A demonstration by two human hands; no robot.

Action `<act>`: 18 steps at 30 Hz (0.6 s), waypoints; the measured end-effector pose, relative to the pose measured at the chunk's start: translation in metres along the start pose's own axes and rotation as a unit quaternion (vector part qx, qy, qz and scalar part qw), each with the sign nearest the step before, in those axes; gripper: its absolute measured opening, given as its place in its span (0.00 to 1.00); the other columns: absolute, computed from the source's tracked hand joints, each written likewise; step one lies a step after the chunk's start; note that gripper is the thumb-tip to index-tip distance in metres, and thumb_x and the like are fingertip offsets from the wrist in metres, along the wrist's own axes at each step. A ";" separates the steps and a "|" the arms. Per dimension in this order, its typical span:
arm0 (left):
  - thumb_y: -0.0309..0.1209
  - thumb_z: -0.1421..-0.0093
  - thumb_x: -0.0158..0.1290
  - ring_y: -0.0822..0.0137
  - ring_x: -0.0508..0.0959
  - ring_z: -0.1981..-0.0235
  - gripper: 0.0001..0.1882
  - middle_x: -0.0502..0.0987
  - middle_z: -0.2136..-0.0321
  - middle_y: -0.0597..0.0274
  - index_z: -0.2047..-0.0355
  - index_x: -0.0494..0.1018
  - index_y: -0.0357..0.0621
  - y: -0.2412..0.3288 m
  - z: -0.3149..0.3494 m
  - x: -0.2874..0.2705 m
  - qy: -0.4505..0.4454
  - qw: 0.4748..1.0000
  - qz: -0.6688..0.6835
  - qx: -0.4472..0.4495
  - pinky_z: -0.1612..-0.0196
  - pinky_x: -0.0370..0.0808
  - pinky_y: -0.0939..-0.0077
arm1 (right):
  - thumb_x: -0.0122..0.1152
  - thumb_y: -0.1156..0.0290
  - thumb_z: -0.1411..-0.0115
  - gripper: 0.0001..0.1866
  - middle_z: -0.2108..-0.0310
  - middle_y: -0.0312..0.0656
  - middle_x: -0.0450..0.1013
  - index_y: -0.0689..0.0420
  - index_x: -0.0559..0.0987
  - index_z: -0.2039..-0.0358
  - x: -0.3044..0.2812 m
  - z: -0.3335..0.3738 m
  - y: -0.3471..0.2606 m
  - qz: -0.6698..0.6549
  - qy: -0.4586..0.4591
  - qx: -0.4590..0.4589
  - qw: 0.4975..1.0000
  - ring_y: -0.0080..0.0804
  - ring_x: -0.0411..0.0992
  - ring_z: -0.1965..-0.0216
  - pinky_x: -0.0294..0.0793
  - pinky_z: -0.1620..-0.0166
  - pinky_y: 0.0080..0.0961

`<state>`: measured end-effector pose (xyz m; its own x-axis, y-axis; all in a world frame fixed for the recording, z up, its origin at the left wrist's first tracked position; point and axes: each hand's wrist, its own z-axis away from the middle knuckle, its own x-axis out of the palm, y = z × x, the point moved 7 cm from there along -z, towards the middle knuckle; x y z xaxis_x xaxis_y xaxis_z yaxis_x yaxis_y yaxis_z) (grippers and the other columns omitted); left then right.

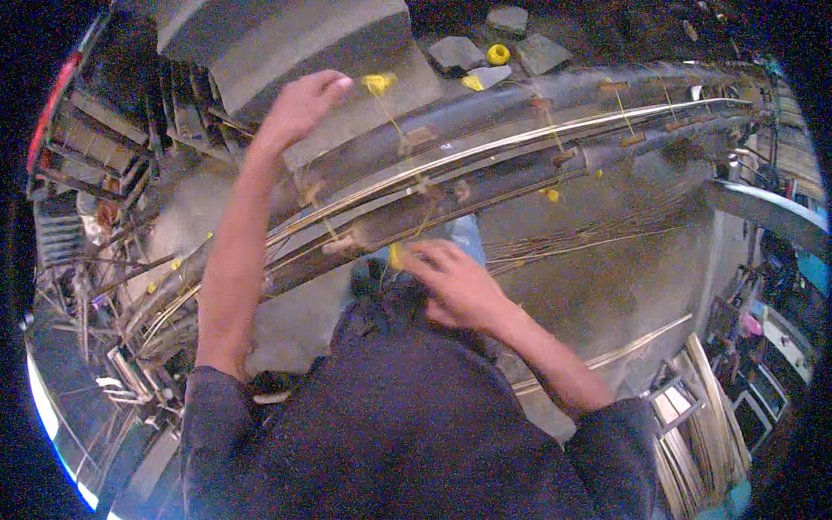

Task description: The person repeatedly ties yellow string around a bundle of thin bamboo strips secured to a horizontal bamboo frame. The hands wrap and knot the string at multiple points along the bundle, then move to the next section and repeat the process.

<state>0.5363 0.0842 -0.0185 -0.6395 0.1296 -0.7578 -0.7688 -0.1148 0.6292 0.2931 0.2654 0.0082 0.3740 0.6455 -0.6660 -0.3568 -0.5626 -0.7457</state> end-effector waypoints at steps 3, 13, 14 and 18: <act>0.46 0.36 0.45 0.49 0.79 0.63 0.20 0.80 0.67 0.51 0.60 0.77 0.44 -0.024 0.063 -0.048 0.047 0.992 0.115 0.005 0.58 0.74 0.62 | 0.61 0.73 0.50 0.36 0.58 0.44 0.73 0.57 0.62 0.39 0.034 0.031 -0.016 -0.386 0.028 0.266 0.883 0.37 0.72 0.54 0.70 0.47 0.29; 0.37 0.39 0.51 0.49 0.78 0.59 0.13 0.79 0.62 0.52 0.59 0.76 0.43 -0.016 0.202 0.009 0.048 0.998 0.023 0.021 0.55 0.73 0.60 | 0.57 0.72 0.43 0.05 0.78 0.43 0.69 0.58 0.79 0.72 -0.073 -0.120 -0.145 0.136 -0.060 0.120 0.982 0.39 0.72 0.72 0.72 0.65 0.36; 0.36 0.40 0.52 0.50 0.78 0.60 0.13 0.80 0.62 0.52 0.59 0.76 0.44 -0.015 0.198 0.015 0.063 0.997 -0.030 0.044 0.55 0.73 0.60 | 0.56 0.70 0.42 0.07 0.77 0.44 0.70 0.58 0.78 0.73 -0.063 -0.156 -0.171 0.190 -0.117 0.016 0.975 0.42 0.72 0.71 0.71 0.66 0.37; 0.38 0.44 0.56 0.55 0.79 0.70 0.10 0.80 0.71 0.57 0.67 0.78 0.46 -0.025 0.196 0.022 0.201 0.979 -0.017 0.018 0.64 0.73 0.60 | 0.51 0.62 0.39 0.14 0.66 0.47 0.77 0.59 0.80 0.65 -0.020 -0.279 -0.135 0.062 -0.121 -0.066 0.989 0.50 0.74 0.61 0.73 0.59 0.39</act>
<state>0.5402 0.2828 -0.0164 -0.5651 -0.2660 -0.7810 -0.7940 -0.0818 0.6024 0.5730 0.1843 0.1168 0.1131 0.6628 -0.7402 -0.2667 -0.6974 -0.6652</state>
